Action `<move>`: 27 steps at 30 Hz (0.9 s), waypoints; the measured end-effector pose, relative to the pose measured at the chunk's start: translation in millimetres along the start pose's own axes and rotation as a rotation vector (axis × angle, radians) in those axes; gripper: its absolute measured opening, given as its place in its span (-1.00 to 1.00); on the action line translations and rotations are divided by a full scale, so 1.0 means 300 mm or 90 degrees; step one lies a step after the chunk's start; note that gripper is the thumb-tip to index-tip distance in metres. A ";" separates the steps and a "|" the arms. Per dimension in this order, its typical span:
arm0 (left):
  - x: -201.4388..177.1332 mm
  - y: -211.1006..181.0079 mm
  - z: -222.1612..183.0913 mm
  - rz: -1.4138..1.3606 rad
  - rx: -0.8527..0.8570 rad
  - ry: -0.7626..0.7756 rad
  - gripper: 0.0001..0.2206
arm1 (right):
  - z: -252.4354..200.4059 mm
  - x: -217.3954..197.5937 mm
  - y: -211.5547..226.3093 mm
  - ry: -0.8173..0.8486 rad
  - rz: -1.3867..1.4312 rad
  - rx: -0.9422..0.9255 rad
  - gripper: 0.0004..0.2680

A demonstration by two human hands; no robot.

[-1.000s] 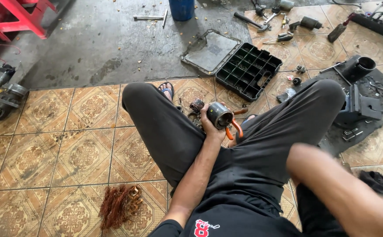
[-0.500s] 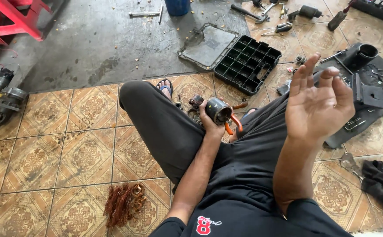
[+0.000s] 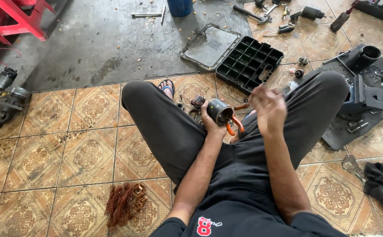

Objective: Disassembling a motor stator to remove copper windings using pliers and a screwdriver while sitting on the floor.

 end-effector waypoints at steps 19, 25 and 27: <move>-0.154 0.041 0.029 -0.034 -0.009 -0.185 -0.63 | -0.758 0.389 0.446 1.357 0.169 -0.098 -0.77; -0.140 0.033 0.024 -0.017 -0.005 -0.180 -0.65 | -0.756 -0.130 0.503 1.388 0.161 -0.042 -0.81; -0.146 0.043 0.032 -0.036 -0.018 -0.175 -0.66 | -0.766 -0.292 0.529 1.392 0.119 -0.032 -0.82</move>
Point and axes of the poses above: each hand's wrist, its own z-axis towards the middle knuckle, its own x-axis out of the palm, y = z × x, the point moved 9 cm from there along z, towards the middle knuckle, and after that the axes turned 10 degrees about y, right-handed, at the moved point
